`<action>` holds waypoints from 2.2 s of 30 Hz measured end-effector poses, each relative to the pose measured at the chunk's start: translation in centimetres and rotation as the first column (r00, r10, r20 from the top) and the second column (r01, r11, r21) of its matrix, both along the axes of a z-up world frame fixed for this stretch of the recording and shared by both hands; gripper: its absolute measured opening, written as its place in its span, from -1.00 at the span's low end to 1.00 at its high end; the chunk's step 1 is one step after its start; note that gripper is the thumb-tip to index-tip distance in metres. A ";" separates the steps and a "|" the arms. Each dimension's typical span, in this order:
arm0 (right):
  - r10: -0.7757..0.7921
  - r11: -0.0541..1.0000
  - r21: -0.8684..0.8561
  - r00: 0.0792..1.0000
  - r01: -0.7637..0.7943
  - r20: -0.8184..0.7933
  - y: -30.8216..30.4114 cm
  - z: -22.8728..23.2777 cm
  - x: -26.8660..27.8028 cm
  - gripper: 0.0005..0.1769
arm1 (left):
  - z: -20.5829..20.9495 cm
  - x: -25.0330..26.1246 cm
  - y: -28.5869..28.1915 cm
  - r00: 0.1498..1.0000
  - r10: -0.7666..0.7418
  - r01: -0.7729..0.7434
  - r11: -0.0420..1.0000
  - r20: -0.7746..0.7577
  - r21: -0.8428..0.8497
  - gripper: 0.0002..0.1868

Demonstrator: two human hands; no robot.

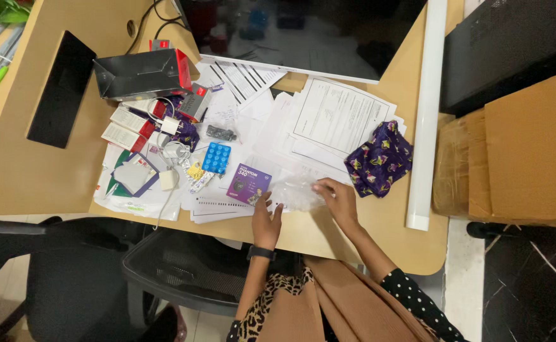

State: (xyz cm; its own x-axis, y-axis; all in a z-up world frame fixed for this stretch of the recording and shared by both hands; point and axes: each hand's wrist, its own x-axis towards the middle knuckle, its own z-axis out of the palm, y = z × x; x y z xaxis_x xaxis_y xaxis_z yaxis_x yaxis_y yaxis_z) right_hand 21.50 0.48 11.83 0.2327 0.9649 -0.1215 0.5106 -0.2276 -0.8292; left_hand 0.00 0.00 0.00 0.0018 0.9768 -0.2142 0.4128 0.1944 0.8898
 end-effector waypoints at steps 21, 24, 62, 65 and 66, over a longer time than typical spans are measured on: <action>-0.349 0.936 -0.135 0.806 0.326 -0.477 -5.8 1.9 6.3 -0.75 | 7.1 6.8 -3.0 0.812 0.112 0.016 0.977 0.572 -0.214 -0.81; -0.340 0.925 0.014 0.843 0.380 -0.417 -6.1 2.5 6.2 -0.79 | 8.6 8.1 -3.1 0.832 0.137 -0.065 0.986 0.537 -0.151 -0.79; -0.428 0.881 0.221 0.904 0.418 -0.005 -2.8 5.1 -19.4 -0.71 | 12.9 -14.1 5.4 0.988 0.006 -0.041 0.973 0.151 0.227 -0.68; -0.433 0.867 0.276 0.901 0.416 0.002 -2.7 5.6 -19.3 -0.72 | 13.9 -13.9 6.1 0.976 -0.002 -0.036 0.985 0.219 0.171 -0.68; -0.435 0.859 0.304 0.900 0.412 0.010 -2.6 5.7 -19.2 -0.73 | 14.3 -13.7 6.3 0.976 -0.005 -0.030 0.987 0.219 0.158 -0.68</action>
